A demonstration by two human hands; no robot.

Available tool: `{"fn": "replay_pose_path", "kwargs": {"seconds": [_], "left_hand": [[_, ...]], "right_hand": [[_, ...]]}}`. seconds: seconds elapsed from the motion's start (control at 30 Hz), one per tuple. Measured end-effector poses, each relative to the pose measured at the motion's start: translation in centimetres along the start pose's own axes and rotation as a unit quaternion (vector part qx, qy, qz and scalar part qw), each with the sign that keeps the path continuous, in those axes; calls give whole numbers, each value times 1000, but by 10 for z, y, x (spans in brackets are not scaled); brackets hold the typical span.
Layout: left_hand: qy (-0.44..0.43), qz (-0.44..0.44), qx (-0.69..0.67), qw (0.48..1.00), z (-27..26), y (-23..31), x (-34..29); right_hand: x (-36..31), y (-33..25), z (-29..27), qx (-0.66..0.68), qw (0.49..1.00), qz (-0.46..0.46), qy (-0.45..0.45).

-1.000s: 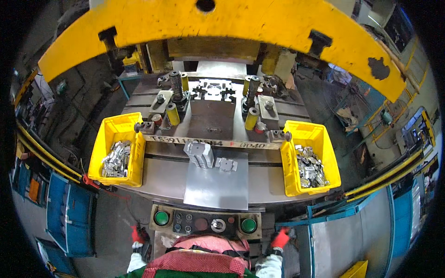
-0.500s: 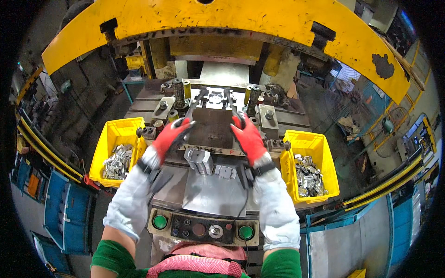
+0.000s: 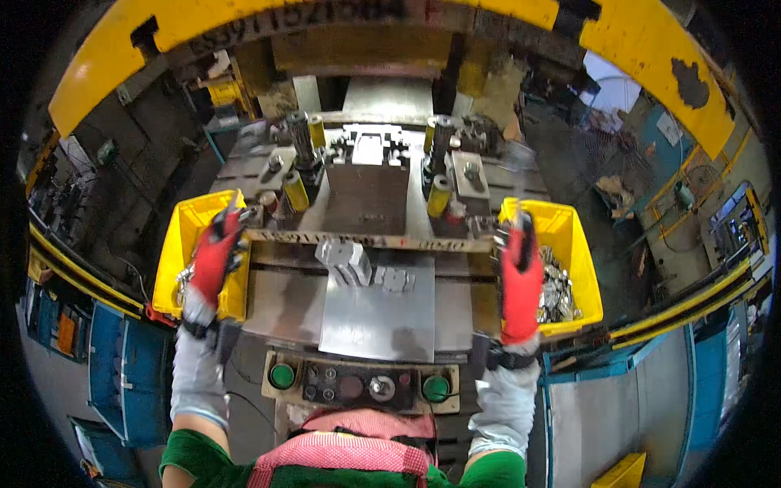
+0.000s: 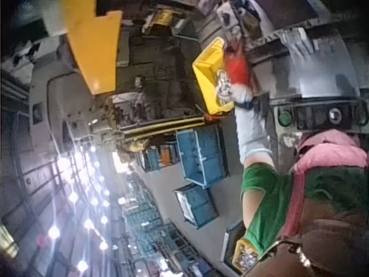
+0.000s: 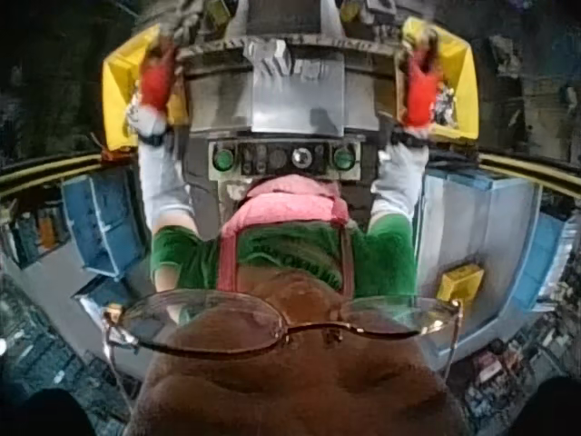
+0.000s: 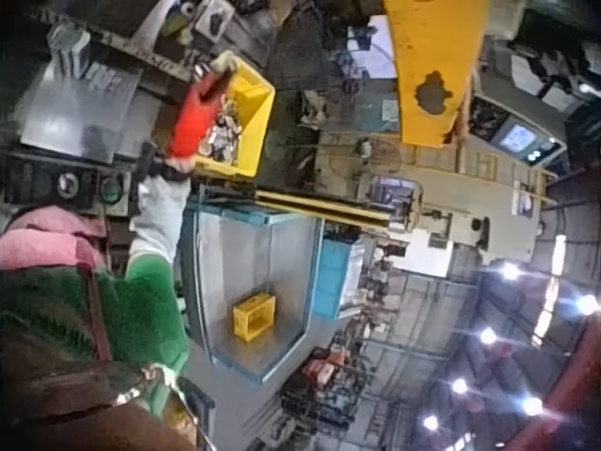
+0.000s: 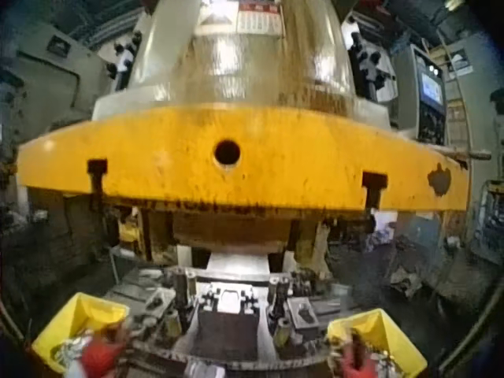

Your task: Operating a large industrial power press to shape or stamp metal parts.

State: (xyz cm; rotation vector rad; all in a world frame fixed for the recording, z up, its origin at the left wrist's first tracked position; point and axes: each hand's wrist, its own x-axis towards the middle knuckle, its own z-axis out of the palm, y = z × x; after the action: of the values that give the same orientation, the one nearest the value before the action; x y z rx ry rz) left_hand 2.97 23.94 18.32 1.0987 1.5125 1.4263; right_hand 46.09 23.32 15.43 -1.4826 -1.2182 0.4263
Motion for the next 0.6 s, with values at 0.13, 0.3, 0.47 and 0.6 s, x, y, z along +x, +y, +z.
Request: {"fn": "replay_pose_path", "kwargs": {"seconds": [0.13,0.3,0.47,0.6], "left_hand": [[116,29,259,959,-117,-76,-46],[127,-95,254,954,-163,-113,-89],[151,-134,-46,978,-126,-119,-99],[110,-109,-63,986,-89,-109,-107]], "right_hand": [[-51,80,-80,-118,988,52,87],[-108,68,-53,-244,966,67,52],[-144,40,56,-40,954,174,-241],[-155,88,90,70,941,211,-256]]}}
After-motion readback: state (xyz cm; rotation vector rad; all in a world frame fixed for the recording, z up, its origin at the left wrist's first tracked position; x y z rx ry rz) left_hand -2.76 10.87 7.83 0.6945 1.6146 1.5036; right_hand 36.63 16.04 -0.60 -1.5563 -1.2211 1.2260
